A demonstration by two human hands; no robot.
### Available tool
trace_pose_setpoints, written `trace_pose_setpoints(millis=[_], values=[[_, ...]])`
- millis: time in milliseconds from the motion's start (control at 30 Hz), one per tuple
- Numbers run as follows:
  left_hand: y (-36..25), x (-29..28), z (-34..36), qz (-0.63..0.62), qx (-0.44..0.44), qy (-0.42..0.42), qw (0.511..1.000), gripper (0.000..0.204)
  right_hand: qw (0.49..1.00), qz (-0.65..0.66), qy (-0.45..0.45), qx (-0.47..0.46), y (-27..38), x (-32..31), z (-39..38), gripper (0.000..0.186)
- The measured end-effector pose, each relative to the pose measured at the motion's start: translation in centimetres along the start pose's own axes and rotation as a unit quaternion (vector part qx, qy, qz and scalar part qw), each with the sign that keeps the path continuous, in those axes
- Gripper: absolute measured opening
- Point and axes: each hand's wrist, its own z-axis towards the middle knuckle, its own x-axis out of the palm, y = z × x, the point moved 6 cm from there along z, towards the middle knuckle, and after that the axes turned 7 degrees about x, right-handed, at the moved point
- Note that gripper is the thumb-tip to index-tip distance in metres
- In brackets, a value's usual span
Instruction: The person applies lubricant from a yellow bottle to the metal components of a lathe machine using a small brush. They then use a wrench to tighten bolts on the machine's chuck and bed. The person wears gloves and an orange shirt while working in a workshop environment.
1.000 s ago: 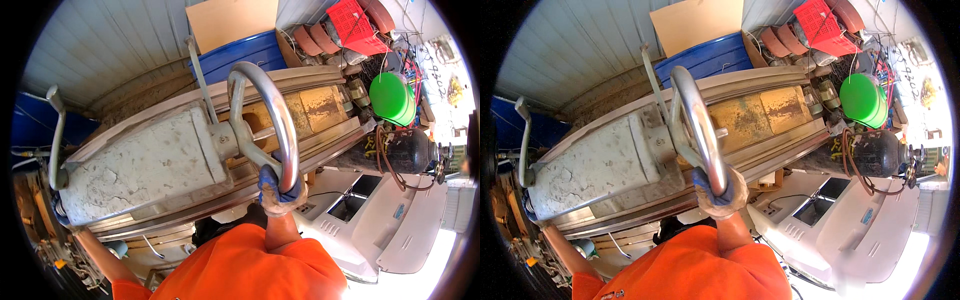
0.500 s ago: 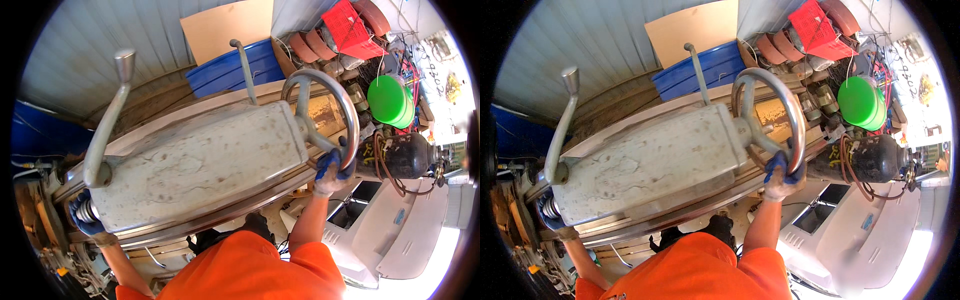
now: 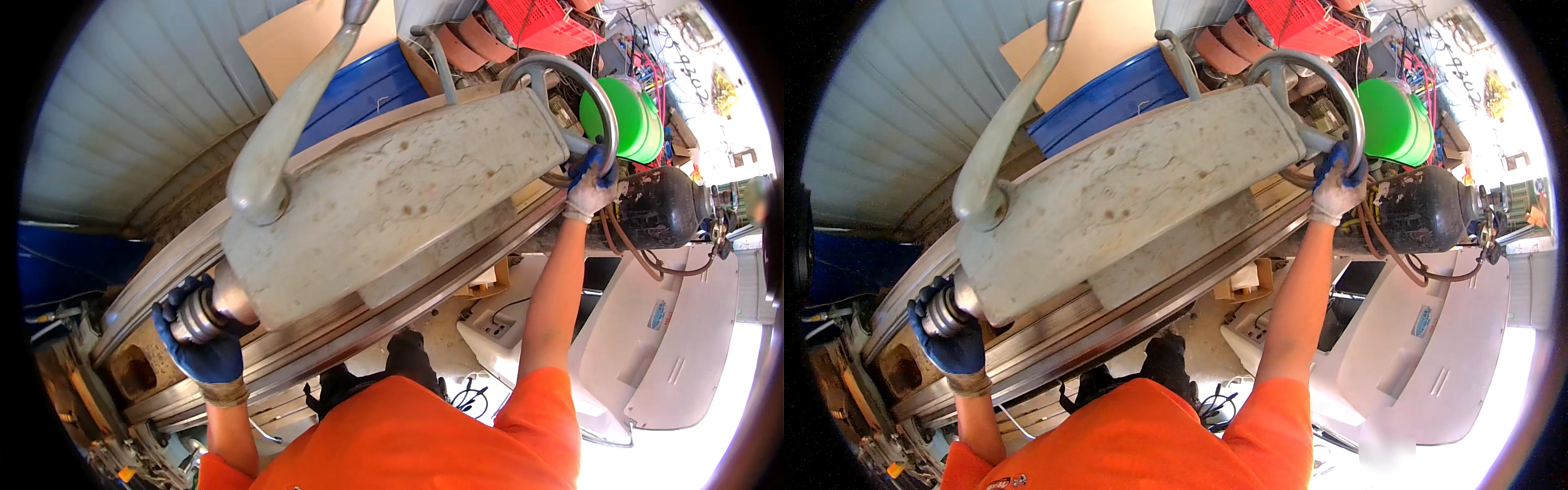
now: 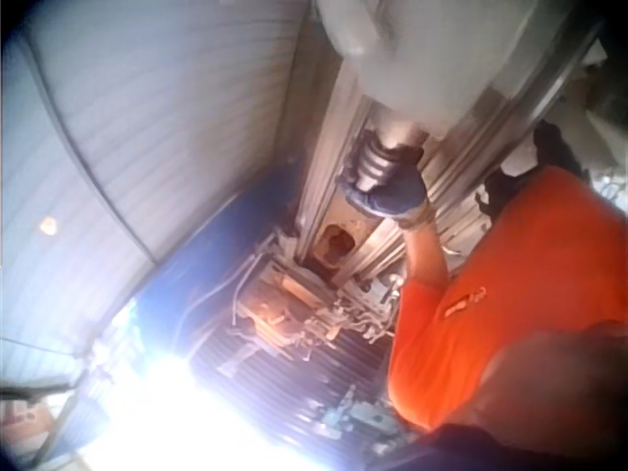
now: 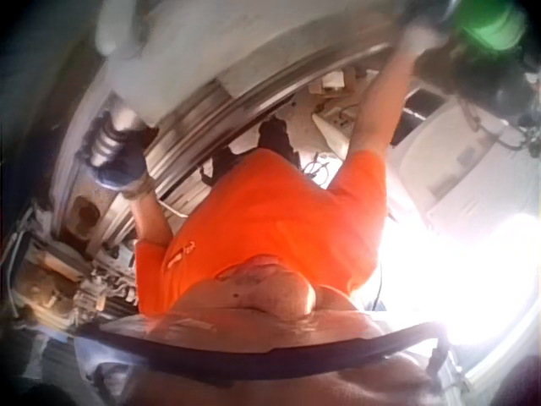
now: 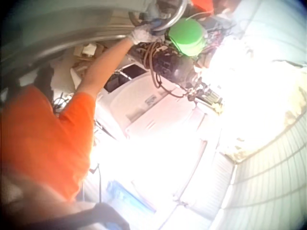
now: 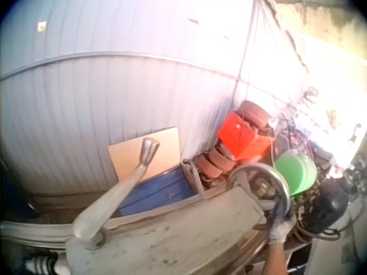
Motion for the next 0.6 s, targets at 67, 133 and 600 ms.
trace_pose_setpoints(millis=[67,133,600], values=[[2.3,0.8,-0.1,-0.004,-0.006,-0.010,1.000,0.031,0.993,-0.087,-0.027,-0.076,-1.0,-1.3,2.3,0.029],[5.0,3.4,-0.5,-0.028,-0.039,0.033,0.998,0.032,0.984,-0.146,-0.058,-0.088,-3.3,-3.4,5.1,0.027],[16.6,8.9,-1.0,-0.057,-0.062,0.092,0.992,0.034,0.891,-0.391,-0.090,-0.215,-11.6,-8.7,17.8,0.052]])
